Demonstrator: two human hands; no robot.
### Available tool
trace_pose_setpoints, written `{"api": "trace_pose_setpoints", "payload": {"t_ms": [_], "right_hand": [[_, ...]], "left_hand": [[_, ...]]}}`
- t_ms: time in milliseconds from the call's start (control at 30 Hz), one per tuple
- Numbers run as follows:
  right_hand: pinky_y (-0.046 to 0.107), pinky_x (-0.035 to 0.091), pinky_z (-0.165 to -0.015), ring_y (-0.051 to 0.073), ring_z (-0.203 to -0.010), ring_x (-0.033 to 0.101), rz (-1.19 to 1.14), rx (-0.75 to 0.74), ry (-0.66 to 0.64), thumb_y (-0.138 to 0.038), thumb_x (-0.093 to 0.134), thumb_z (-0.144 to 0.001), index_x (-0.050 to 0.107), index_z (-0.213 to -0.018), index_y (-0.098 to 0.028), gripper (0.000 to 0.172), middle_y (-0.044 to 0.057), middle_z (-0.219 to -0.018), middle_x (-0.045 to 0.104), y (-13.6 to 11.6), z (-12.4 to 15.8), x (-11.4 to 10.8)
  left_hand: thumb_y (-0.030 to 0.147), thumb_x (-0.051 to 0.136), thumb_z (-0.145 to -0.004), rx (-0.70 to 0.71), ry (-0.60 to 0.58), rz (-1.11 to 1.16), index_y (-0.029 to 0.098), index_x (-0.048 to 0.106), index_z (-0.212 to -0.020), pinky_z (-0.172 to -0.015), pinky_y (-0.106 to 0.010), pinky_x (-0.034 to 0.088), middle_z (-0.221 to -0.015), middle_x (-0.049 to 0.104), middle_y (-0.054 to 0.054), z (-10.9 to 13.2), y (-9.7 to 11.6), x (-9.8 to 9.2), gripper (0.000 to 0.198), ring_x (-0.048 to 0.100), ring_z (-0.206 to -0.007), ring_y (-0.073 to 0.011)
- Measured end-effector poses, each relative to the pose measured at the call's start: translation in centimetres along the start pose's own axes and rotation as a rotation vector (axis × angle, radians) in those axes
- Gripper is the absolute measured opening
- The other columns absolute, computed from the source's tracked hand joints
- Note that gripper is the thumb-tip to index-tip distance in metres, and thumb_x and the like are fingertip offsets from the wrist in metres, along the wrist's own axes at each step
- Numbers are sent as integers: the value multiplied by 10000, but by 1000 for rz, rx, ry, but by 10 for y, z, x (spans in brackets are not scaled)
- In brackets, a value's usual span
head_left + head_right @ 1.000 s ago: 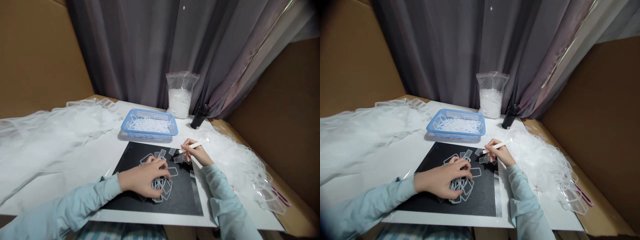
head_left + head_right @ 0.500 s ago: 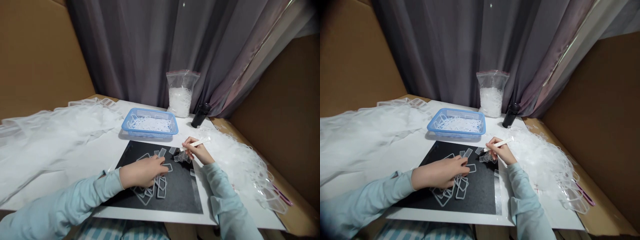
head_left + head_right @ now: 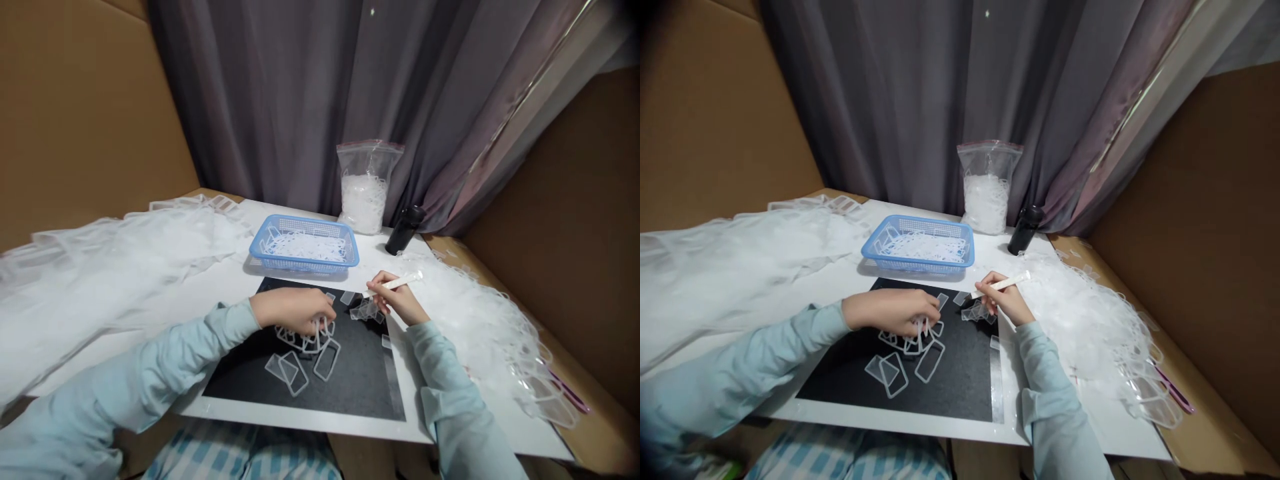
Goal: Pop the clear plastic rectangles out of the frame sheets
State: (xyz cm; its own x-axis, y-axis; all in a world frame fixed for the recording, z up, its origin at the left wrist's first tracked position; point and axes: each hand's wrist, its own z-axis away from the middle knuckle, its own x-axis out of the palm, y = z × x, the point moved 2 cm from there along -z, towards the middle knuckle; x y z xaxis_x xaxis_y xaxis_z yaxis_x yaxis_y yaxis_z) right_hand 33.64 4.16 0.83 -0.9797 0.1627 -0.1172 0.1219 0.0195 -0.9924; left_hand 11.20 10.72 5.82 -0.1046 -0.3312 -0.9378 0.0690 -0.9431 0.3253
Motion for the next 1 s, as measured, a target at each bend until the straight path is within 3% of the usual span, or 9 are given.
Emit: {"api": "trace_pose_setpoints", "payload": {"t_ms": [267,433,533,733,1000], "right_hand": [[178,296,-308,71,-316,440,-10,-3,-4,-509,782,-724,550,-724,-200,386,-60,-468,566,-1,0,0],[178,306,-305,74,-318,449,-20,-7,-5,-515,782,-719,544,-718,-201,394,-57,-471,571,1,0,-1],[177,307,-305,75,-320,455,-25,-12,2,-519,779,-720,545,-726,-201,395,-56,-477,576,1,-1,-3],[180,309,-312,73,-326,453,-33,-30,20,-518,778,-722,547,-717,-199,394,-57,-478,566,-6,1,-3],[184,311,-310,77,-328,453,-41,-38,17,-515,784,-713,543,-710,-201,396,-56,-473,565,-10,2,-4]], "left_hand": [[69,553,-700,-57,45,99,178,653,-803,-696,-224,424,-803,656,18,0,-19,-64,180,599,-760,-135],[150,587,-695,-243,154,54,176,670,-878,-750,-232,438,-879,696,20,-17,-67,-116,203,633,-833,-157],[166,611,-709,-373,272,-5,166,668,-945,-824,-262,444,-971,702,-6,-27,-100,-137,243,637,-923,-176],[156,705,-686,-504,311,-19,150,637,-1154,-887,-341,484,-1147,680,-76,-29,-135,-142,473,635,-978,-194],[223,685,-677,-520,337,14,141,663,-1115,-890,-281,467,-1150,689,-73,-18,-139,-147,446,644,-985,-188]]}}
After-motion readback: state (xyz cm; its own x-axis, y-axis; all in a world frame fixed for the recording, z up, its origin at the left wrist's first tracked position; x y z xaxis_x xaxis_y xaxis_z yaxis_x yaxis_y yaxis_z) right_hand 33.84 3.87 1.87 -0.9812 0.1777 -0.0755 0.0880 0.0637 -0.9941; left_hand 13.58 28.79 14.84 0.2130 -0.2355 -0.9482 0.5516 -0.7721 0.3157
